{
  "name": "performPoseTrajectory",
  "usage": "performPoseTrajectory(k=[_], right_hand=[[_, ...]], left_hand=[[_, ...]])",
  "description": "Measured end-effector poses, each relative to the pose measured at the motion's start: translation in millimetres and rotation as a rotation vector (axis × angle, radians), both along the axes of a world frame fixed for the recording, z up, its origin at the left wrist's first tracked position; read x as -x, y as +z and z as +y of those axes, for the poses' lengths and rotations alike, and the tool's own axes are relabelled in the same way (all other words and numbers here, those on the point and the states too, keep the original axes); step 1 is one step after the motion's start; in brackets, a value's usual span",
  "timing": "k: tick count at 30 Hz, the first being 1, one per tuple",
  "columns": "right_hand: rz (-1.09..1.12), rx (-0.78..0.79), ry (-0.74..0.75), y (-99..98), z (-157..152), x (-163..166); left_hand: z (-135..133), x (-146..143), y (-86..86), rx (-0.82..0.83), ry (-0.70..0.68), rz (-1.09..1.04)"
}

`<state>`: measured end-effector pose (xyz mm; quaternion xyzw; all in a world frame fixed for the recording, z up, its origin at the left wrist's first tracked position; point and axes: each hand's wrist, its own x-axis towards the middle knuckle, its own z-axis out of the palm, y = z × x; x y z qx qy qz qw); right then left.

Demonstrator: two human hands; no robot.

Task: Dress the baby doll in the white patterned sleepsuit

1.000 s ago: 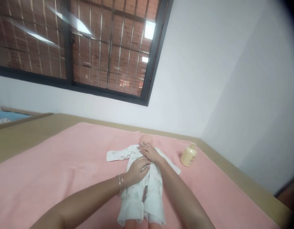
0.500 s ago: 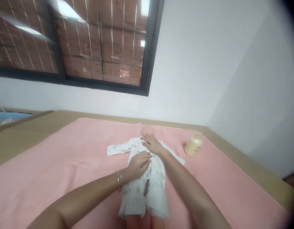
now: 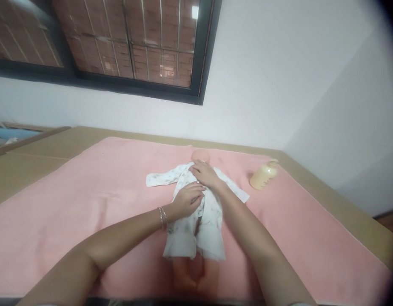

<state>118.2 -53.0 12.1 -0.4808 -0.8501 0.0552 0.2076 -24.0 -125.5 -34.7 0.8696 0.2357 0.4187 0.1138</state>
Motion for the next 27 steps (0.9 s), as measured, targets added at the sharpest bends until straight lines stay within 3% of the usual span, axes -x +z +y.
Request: performPoseTrajectory(k=[5, 10, 16, 19, 23, 27], right_hand=[[0.018, -0.065, -0.266, -5.5, -13.9, 11.0], [-0.019, -0.085, -0.408, 2.6, -19.3, 19.3], [-0.049, -0.077, -0.060, 5.2, 1.2, 16.2], [0.043, -0.105, -0.066, -3.2, 4.4, 10.3], [0.048, -0.068, -0.251, -9.5, -0.3, 8.9], [-0.028, 0.003, -0.454, -3.8, -10.9, 15.0]], left_hand=[[5.1, -1.0, -3.8, -0.066, 0.008, 0.009], [5.0, 0.7, -4.0, -0.105, -0.001, -0.006], [3.1, 2.2, -7.7, -0.140, 0.028, -0.046], [3.2, 1.9, -10.1, -0.139, 0.033, -0.040], [2.4, 1.6, -9.4, -0.139, 0.024, -0.044], [0.6, 1.7, -5.5, -0.123, 0.002, -0.043]])
